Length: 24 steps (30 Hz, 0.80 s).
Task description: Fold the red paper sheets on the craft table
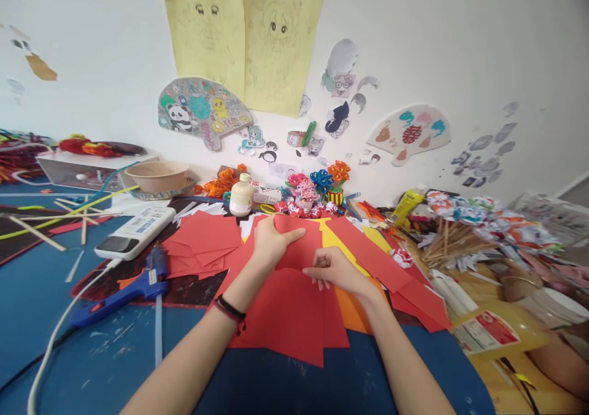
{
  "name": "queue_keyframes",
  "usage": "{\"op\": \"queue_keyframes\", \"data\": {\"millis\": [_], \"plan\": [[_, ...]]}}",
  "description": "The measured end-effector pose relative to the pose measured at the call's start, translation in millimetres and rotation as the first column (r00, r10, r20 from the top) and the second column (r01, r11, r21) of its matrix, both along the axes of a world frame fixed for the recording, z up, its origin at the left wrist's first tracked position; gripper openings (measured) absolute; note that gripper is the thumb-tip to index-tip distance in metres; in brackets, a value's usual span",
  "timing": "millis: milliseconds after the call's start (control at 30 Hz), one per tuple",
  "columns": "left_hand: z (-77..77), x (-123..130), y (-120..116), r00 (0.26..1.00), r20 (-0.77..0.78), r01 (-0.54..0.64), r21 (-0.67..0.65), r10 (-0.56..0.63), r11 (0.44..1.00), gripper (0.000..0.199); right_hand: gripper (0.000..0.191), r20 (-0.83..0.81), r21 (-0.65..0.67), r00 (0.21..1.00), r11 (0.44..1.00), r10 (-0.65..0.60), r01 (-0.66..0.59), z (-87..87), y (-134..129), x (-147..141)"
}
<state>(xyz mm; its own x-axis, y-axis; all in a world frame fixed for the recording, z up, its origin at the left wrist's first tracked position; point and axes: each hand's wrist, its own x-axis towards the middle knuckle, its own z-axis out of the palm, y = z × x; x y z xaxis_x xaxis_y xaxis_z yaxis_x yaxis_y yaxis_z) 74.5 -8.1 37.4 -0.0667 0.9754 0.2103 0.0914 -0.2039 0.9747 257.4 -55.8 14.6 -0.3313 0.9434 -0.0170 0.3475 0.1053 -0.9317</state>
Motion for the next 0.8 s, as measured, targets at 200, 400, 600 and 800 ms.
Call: {"op": "queue_keyframes", "data": {"millis": [200, 400, 600, 800], "plan": [[-14.1, 1.4, 5.7, 1.0, 0.008, 0.009, -0.012, -0.009, 1.0, 0.043, 0.039, 0.081, -0.009, 0.997, 1.0, -0.003, 0.004, -5.1, 3.4, 2.7], [-15.8, -5.4, 0.6, 1.0, 0.028, 0.013, -0.06, -0.011, 0.998, 0.042, 0.038, 0.061, 0.004, 0.998, 1.0, 0.016, -0.016, -4.8, 2.1, -1.0], [-16.1, -6.1, -2.4, 0.999, 0.034, 0.013, -0.079, -0.011, 0.997, 0.042, 0.038, 0.12, 0.011, 0.992, 0.999, 0.03, -0.031, -7.3, 0.6, -3.0], [-16.1, -6.3, -3.3, 0.995, 0.078, 0.064, -0.077, -0.058, 0.995, 0.045, 0.037, 0.12, 0.024, 0.992, 0.999, 0.039, -0.042, -6.1, 1.1, 1.6]]}}
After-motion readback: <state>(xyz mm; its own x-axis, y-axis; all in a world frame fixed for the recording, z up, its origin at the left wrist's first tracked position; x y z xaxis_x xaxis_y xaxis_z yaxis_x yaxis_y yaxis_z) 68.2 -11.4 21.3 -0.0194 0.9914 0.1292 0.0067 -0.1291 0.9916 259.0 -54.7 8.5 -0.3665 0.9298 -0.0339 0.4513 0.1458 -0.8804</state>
